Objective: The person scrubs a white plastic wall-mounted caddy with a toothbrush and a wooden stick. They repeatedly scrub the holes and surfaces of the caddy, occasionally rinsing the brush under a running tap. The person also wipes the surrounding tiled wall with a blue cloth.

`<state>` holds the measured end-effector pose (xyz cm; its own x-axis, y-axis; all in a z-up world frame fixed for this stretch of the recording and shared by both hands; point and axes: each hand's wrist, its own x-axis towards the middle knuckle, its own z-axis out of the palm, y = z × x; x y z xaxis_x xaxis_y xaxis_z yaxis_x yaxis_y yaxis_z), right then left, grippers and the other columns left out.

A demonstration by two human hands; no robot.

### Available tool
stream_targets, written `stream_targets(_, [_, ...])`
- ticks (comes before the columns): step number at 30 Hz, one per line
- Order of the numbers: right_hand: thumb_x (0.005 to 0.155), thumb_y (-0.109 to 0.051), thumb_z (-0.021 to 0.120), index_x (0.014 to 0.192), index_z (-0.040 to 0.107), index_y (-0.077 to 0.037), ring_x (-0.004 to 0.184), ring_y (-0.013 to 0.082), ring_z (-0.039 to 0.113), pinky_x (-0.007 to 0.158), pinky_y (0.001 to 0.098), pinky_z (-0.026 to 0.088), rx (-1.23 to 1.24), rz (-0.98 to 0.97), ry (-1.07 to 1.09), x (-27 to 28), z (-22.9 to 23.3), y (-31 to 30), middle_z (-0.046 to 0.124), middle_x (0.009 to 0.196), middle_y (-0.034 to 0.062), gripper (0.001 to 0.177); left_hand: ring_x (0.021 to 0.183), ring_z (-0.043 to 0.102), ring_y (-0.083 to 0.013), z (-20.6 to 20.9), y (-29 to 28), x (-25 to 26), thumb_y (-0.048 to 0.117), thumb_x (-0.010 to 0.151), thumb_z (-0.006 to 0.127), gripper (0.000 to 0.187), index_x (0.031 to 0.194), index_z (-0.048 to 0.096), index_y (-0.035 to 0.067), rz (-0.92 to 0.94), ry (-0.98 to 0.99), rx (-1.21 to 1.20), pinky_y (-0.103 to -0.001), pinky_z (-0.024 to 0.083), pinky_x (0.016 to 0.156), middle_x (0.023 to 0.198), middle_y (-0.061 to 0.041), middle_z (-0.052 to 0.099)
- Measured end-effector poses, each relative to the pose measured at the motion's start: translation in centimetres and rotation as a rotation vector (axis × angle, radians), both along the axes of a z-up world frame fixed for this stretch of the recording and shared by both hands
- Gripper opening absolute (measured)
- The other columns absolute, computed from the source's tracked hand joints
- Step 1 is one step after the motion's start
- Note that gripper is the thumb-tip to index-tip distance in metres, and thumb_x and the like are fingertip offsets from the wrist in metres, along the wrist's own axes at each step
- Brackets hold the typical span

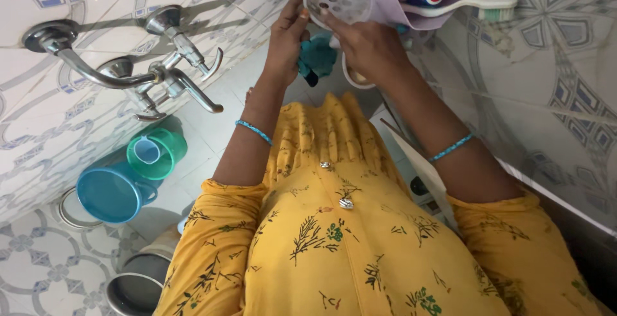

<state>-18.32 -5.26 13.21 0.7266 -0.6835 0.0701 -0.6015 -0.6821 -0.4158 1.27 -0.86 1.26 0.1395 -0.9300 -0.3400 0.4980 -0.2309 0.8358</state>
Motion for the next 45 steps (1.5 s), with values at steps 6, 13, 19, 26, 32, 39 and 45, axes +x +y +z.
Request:
stream_targets(6, [0.099,-0.013,0.066,0.145,0.063,-0.018,0.069,0.0367,0.070,0.063,0.0483,0.055,0.082,-0.006,0.022,-0.3,0.0,0.0,0.071,0.081,0.0185,0.046,0.073,0.044,-0.0059,-0.7,0.4,-1.0,0.007,0.108,0.056,0.049,0.157,0.048,0.010,0.004,0.056,0.018,-0.022,0.041,0.065,0.097,0.004,0.061])
stream_targets(13, [0.100,-0.009,0.062,0.146,0.062,-0.013,0.071,0.0370,0.071,0.065,0.0480,0.056,0.107,-0.104,-0.052,0.4,0.3,0.2,0.071,0.082,0.0207,0.046,0.075,0.043,-0.0050,-0.7,0.5,-0.4,0.011,0.111,0.056,0.048,0.158,0.046,0.011,-0.004,-0.037,-0.073,-0.023,0.040,0.066,0.101,0.005,0.063])
stream_targets(19, [0.097,-0.011,0.063,0.140,0.067,-0.018,0.074,0.0391,0.070,0.065,0.0503,0.055,0.031,-0.062,0.126,0.8,0.3,-0.4,0.072,0.083,0.0197,0.045,0.073,0.039,-0.0040,-0.2,0.5,-0.6,0.012,0.111,0.055,0.051,0.160,0.044,0.012,-0.039,-0.114,-0.106,-0.021,0.037,0.064,0.101,0.008,0.062])
stream_targets(26, [0.097,-0.008,0.059,0.143,0.064,-0.020,0.081,0.0364,0.072,0.070,0.0488,0.055,0.015,-0.051,0.172,-0.3,0.3,0.2,0.073,0.089,0.0164,0.048,0.077,0.044,-0.0050,-1.2,0.1,-1.0,0.007,0.108,0.052,0.054,0.161,0.042,0.012,-0.030,-0.035,-0.067,-0.022,0.041,0.070,0.100,0.006,0.062])
stream_targets(32, [0.088,-0.004,0.059,0.144,0.061,-0.018,0.083,0.0371,0.072,0.070,0.0490,0.057,0.001,-0.106,0.261,1.4,1.9,1.1,0.073,0.090,0.0170,0.058,0.083,0.046,-0.0036,-0.5,0.1,-0.8,0.006,0.108,0.053,0.051,0.159,0.046,0.009,-0.021,-0.049,-0.023,-0.022,0.040,0.073,0.116,0.010,0.065])
stream_targets(39, [0.096,-0.005,0.063,0.147,0.060,-0.018,0.082,0.0384,0.070,0.069,0.0500,0.056,0.008,-0.135,0.145,1.0,0.8,0.9,0.072,0.090,0.0171,0.053,0.077,0.045,-0.0056,-1.3,0.4,-0.8,0.006,0.107,0.052,0.054,0.160,0.043,0.012,-0.046,-0.005,-0.088,-0.023,0.043,0.070,0.111,0.005,0.065])
stream_targets(45, [0.096,-0.010,0.064,0.147,0.061,-0.022,0.072,0.0388,0.069,0.068,0.0505,0.055,0.001,-0.376,0.036,3.0,-1.7,1.3,0.070,0.079,0.0183,0.053,0.074,0.045,-0.0061,-0.4,-0.6,-0.2,0.011,0.111,0.053,0.050,0.160,0.043,0.012,-0.039,-0.077,-0.039,-0.023,0.044,0.067,0.104,0.003,0.065])
